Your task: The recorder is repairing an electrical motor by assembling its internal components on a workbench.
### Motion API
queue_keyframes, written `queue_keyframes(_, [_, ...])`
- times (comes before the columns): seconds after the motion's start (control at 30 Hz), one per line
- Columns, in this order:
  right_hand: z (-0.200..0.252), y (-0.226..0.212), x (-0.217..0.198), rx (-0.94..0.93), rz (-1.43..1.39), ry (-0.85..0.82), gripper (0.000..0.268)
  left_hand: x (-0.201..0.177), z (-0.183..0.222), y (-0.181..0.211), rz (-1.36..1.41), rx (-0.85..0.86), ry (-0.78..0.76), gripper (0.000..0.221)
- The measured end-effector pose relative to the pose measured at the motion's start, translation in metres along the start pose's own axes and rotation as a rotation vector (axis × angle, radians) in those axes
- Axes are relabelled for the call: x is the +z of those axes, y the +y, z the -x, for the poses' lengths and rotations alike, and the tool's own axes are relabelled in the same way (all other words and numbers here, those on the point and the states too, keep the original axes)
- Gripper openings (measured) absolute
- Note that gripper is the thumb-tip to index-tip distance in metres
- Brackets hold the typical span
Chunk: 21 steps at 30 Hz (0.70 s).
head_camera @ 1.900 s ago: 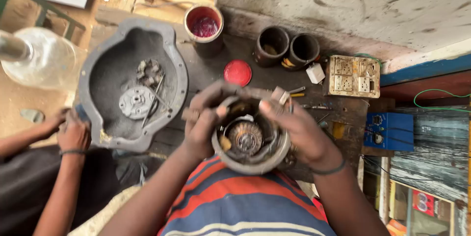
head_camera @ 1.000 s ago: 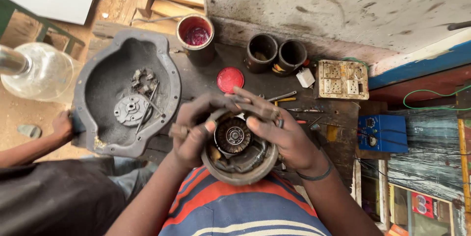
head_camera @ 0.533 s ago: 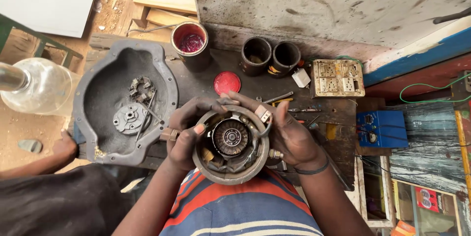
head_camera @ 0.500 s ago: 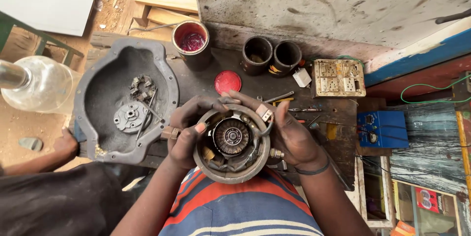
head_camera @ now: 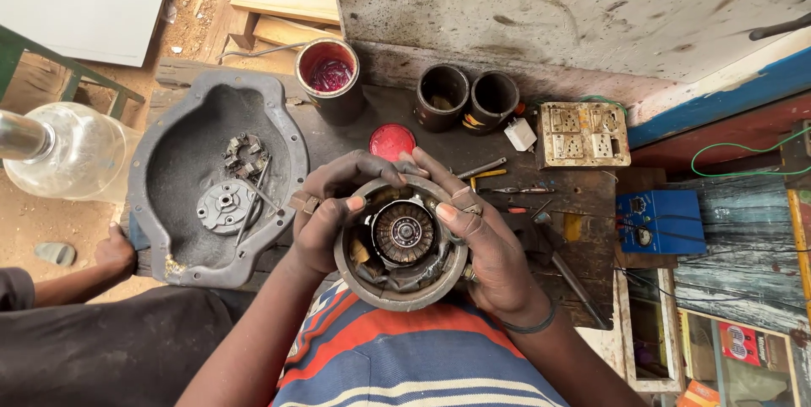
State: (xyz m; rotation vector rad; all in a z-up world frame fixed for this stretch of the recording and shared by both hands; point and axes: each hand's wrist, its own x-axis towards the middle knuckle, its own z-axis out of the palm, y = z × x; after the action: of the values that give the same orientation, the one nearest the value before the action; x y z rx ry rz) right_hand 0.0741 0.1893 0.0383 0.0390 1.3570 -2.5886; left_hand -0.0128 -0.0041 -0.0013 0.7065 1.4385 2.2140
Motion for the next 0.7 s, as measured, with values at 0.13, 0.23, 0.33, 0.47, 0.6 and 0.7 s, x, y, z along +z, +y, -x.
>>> queue_keyframes(0.13, [-0.002, -0.009, 0.003, -0.047, 0.003, -0.024, 0.068, 0.004, -0.005, 0.004, -0.014, -0.018, 0.0, 0.058])
queue_keyframes(0.23, [-0.005, -0.013, -0.002, -0.019, -0.179, -0.027, 0.067, 0.013, -0.011, 0.014, -0.057, -0.043, 0.011, 0.058])
queue_keyframes(0.33, [-0.004, -0.021, 0.0, -0.018, -0.215, -0.047, 0.068, 0.017, -0.014, 0.02, -0.087, -0.045, 0.03, 0.06])
queue_keyframes(0.47, [0.008, -0.018, 0.018, -0.075, -0.111, -0.003, 0.07, 0.01, -0.012, 0.02, -0.007, -0.019, -0.082, 0.073])
queue_keyframes(0.6, [0.019, -0.01, 0.031, -0.124, 0.041, 0.105, 0.075, -0.001, -0.014, 0.015, 0.007, -0.053, -0.167, 0.076])
queue_keyframes(0.7, [0.022, -0.001, 0.035, -0.139, -0.026, 0.093, 0.078, -0.007, -0.022, 0.01, -0.004, -0.026, -0.241, 0.076])
